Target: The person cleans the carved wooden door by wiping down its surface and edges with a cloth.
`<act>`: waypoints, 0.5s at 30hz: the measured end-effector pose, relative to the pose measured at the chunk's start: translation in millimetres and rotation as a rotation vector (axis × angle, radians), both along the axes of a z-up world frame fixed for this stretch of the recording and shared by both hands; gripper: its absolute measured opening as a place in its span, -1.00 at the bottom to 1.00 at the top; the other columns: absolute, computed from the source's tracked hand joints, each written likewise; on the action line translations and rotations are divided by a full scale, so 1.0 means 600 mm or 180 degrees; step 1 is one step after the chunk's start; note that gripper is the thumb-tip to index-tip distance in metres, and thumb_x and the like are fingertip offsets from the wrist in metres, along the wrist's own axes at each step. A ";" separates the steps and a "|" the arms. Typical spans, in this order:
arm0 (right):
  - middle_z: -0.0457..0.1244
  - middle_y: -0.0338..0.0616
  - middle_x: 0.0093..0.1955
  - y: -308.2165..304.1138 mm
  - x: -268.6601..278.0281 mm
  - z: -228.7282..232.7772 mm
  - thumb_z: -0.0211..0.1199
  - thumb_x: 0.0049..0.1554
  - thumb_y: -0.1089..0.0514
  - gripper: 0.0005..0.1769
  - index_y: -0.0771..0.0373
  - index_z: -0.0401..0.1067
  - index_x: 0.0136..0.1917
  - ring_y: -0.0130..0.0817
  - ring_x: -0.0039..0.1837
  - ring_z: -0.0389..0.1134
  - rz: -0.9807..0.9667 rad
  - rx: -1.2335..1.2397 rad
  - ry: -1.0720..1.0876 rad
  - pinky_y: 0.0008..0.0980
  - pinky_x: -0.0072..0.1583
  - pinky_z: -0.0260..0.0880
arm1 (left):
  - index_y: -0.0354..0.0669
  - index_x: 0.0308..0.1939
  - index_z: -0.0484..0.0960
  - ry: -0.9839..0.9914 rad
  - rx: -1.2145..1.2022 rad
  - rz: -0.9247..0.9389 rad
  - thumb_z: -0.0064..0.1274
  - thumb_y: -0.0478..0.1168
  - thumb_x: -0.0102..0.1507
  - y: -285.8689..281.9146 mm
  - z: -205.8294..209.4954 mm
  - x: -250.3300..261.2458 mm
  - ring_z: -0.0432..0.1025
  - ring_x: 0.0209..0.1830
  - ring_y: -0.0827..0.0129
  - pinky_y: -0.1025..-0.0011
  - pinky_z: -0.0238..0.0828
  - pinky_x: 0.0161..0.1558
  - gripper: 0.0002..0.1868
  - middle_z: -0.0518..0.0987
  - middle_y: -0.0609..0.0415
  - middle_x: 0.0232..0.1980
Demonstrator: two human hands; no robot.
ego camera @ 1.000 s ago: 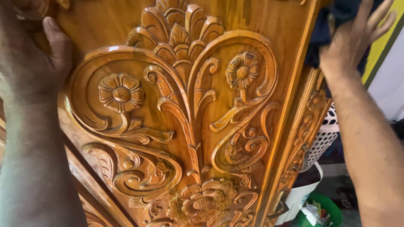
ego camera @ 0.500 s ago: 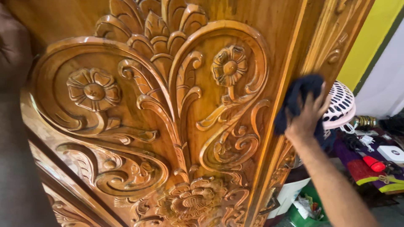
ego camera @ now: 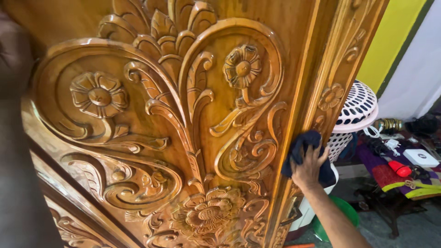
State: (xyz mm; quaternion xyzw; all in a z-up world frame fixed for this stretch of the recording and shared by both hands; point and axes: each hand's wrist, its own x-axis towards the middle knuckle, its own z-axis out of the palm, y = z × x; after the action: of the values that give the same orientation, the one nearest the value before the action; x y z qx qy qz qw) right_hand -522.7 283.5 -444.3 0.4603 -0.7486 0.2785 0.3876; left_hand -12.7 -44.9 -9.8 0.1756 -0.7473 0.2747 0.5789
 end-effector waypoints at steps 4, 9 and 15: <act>0.03 0.53 0.42 -0.015 -0.026 0.144 -0.03 0.30 -0.13 -0.31 0.34 0.22 0.53 0.50 0.71 -0.29 0.0158 -0.0443 0.0083 0.65 0.54 -0.46 | -0.43 0.15 0.59 0.0020 -0.0083 0.0057 -0.16 -0.39 0.58 0.013 0.009 -0.006 0.59 -0.22 0.15 0.31 0.52 -0.21 -0.79 0.66 -0.16 -0.13; -0.35 0.33 0.74 -0.036 -0.060 0.364 0.19 0.34 -0.07 -0.45 0.49 0.22 0.27 0.32 0.71 -0.50 0.0062 -0.0957 -0.0423 0.26 0.64 -0.47 | -0.43 0.24 0.50 -0.0003 -0.0879 0.0096 -0.14 -0.43 0.56 0.042 0.012 0.001 0.58 -0.04 0.08 0.34 0.59 0.02 -0.79 0.62 -0.18 0.05; -0.28 0.14 0.71 -0.091 -0.122 0.604 0.21 0.31 0.11 -0.44 0.37 0.29 0.51 0.19 0.70 -0.38 0.0931 -0.2207 -0.1217 0.10 0.65 -0.44 | -0.47 0.39 0.29 -0.0112 -0.0984 0.0248 -0.15 -0.43 0.48 0.066 0.014 0.015 0.50 0.21 0.01 0.34 0.53 0.30 -0.61 0.50 -0.26 0.26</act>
State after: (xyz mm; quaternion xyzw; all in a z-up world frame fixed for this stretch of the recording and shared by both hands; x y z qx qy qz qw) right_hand -596.0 228.9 -82.0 0.3440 -0.5958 0.6463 0.3300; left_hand -3.9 -5.5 -1.1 0.1084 -0.6988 0.4118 0.5748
